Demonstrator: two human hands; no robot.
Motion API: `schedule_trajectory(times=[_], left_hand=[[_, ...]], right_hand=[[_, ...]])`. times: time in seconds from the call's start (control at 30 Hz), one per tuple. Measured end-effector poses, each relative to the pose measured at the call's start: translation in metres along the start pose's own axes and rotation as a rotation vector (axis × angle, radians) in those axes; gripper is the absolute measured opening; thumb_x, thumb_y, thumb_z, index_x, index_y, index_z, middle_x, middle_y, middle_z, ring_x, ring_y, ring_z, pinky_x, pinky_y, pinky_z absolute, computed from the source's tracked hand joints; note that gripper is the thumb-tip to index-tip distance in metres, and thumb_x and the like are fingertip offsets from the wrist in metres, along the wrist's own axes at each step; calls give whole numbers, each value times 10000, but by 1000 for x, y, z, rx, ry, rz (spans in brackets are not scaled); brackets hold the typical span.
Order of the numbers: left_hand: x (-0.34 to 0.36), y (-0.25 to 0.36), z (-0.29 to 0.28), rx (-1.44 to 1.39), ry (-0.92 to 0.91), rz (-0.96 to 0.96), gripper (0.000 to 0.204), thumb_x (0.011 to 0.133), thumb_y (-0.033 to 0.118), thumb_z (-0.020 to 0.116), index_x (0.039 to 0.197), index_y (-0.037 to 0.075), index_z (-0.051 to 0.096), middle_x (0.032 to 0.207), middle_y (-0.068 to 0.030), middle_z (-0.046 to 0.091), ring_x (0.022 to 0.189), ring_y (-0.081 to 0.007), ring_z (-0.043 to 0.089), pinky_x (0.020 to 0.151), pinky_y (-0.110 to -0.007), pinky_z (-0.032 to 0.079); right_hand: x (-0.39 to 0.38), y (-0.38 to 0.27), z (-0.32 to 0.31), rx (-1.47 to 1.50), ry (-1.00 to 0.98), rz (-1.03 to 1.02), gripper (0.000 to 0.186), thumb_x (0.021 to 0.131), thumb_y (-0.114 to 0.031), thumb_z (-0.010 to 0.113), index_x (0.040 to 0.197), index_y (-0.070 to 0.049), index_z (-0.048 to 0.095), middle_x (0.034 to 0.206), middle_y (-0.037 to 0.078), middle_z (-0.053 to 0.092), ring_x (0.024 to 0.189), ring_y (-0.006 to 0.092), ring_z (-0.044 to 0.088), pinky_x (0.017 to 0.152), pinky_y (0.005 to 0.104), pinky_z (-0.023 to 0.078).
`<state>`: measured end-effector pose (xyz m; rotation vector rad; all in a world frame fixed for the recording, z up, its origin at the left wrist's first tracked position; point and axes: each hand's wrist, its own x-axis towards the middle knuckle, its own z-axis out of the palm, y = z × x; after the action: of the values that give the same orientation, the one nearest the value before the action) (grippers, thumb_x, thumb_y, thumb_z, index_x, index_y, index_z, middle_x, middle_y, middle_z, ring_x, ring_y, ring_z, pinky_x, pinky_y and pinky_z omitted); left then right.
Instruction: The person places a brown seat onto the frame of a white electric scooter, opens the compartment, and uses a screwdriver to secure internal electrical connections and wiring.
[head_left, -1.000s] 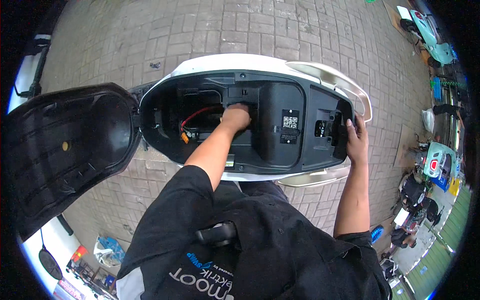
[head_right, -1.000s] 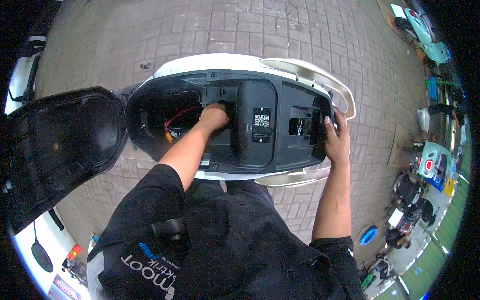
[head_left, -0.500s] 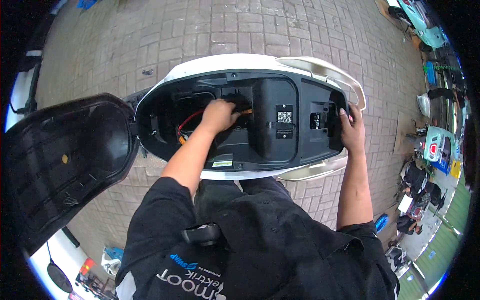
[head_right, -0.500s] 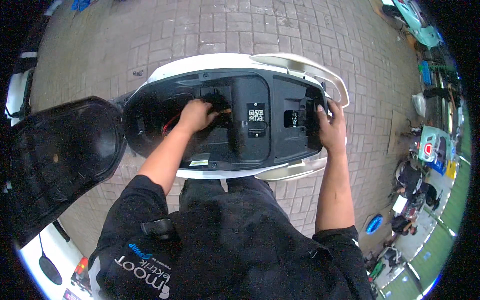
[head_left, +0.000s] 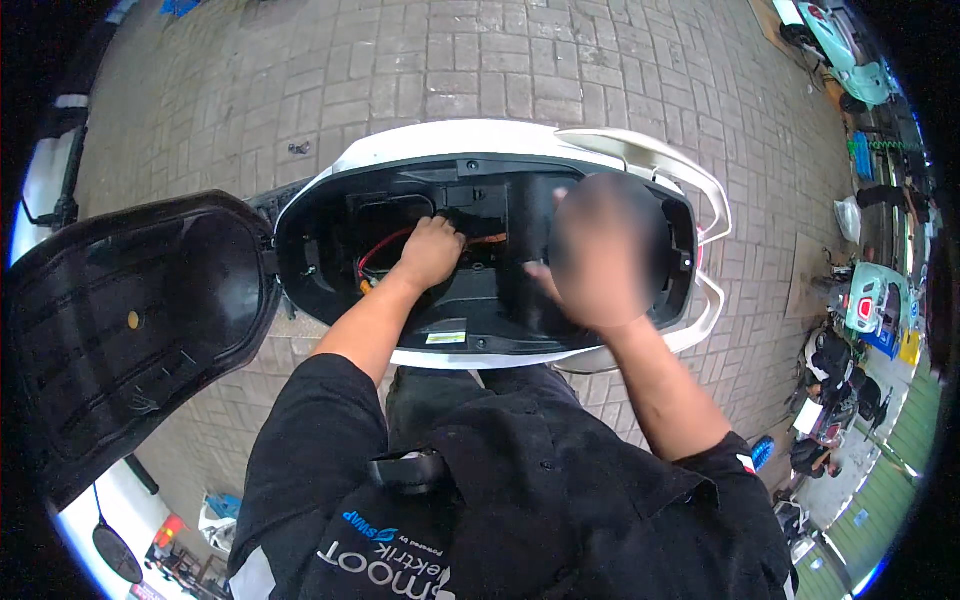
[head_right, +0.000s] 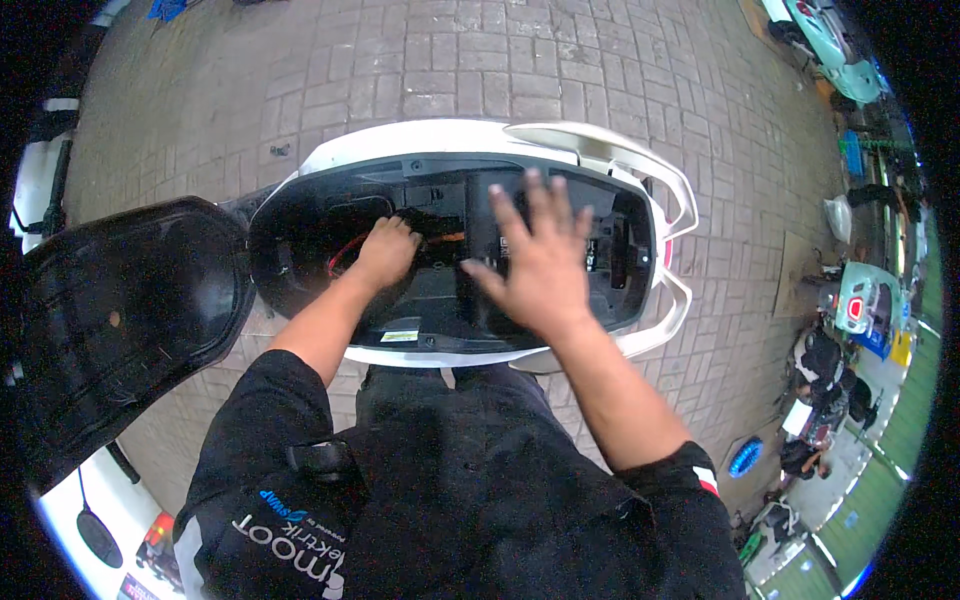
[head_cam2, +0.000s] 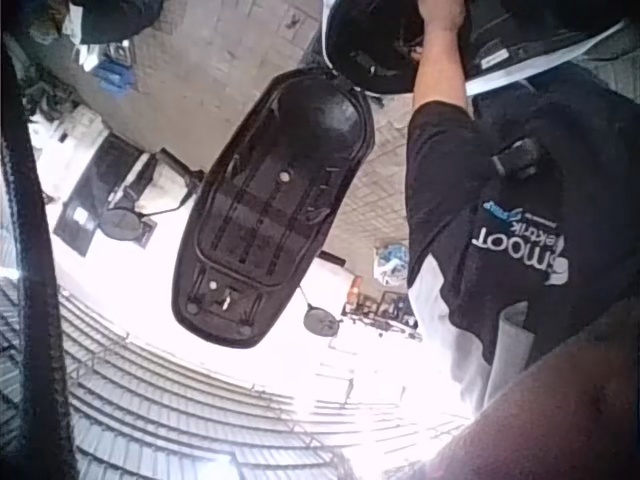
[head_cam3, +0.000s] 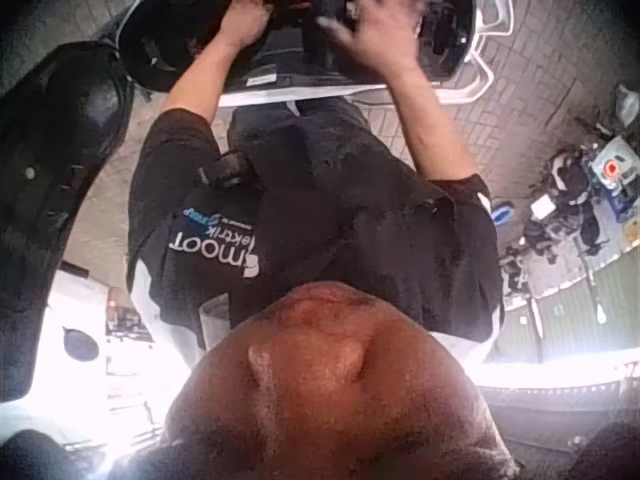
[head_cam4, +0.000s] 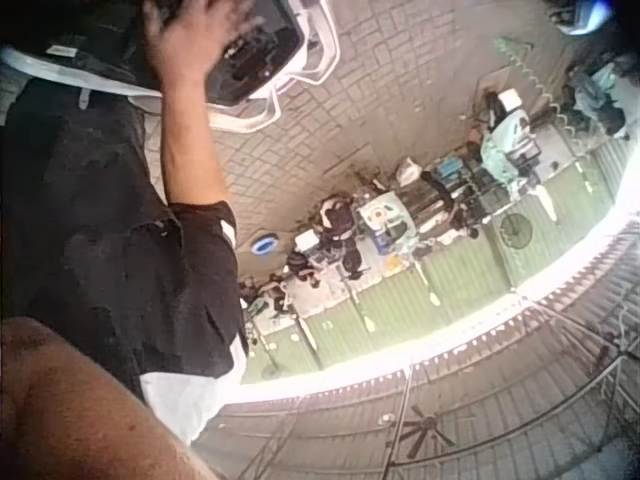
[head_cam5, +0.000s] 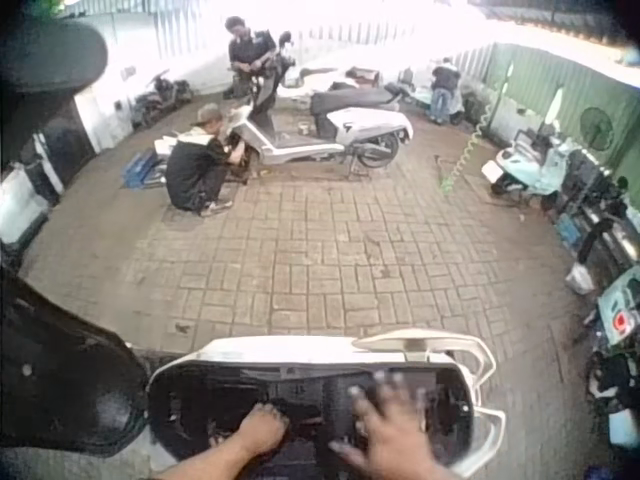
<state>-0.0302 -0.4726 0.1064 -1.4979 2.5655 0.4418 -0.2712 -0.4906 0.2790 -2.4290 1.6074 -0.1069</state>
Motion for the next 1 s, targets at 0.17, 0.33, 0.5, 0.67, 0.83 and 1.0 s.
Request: schedule_trajectory(times=[0.17,0.33,0.5,0.67,0.83,1.0], left_hand=[[-5,2,10,-54,162,-6,198,842,202,549,855,95,714,926,-85,662,989,-261,581,844,-401,433],[-7,0,21,-78,229,-9,175,836,224,591,856,97,709,907,-86,629,981,-270,565,842,-407,434],[-10,-4,25,-148,205,-101,186,848,258,621,886,103,716,1007,-103,612,998,-277,561,863,-418,426],[-34,-14,10,-260,407,-79,296,811,244,692,1066,95,694,1100,-132,618,1077,-309,564,911,-434,439],[-80,-34,-13,-400,207,-348,460,792,273,718,1219,128,633,1228,-148,592,1058,-351,610,920,-443,472],[-61,-35,9,-640,153,-455,551,821,296,713,1318,129,544,1249,-158,590,1122,-358,587,925,-448,495]], right_hand=[[6,-7,23,-177,-84,37,764,865,-564,582,1504,-215,352,1585,159,217,1477,423,75,1142,644,99],[2,-6,26,-154,-66,38,710,883,-530,570,1489,-208,384,1570,165,257,1473,431,87,1151,623,112],[2,-7,21,-121,-28,-2,624,876,-470,608,1421,-195,476,1546,171,297,1461,437,135,1162,586,137],[0,-5,25,-116,31,-12,603,861,-424,634,1401,-193,501,1529,151,334,1456,425,164,1153,593,167],[2,-10,21,-136,30,-5,605,858,-416,635,1403,-193,495,1530,150,324,1456,425,162,1154,587,175],[5,-14,21,-165,28,-24,614,857,-412,638,1409,-191,485,1530,154,319,1456,427,158,1154,587,175]])
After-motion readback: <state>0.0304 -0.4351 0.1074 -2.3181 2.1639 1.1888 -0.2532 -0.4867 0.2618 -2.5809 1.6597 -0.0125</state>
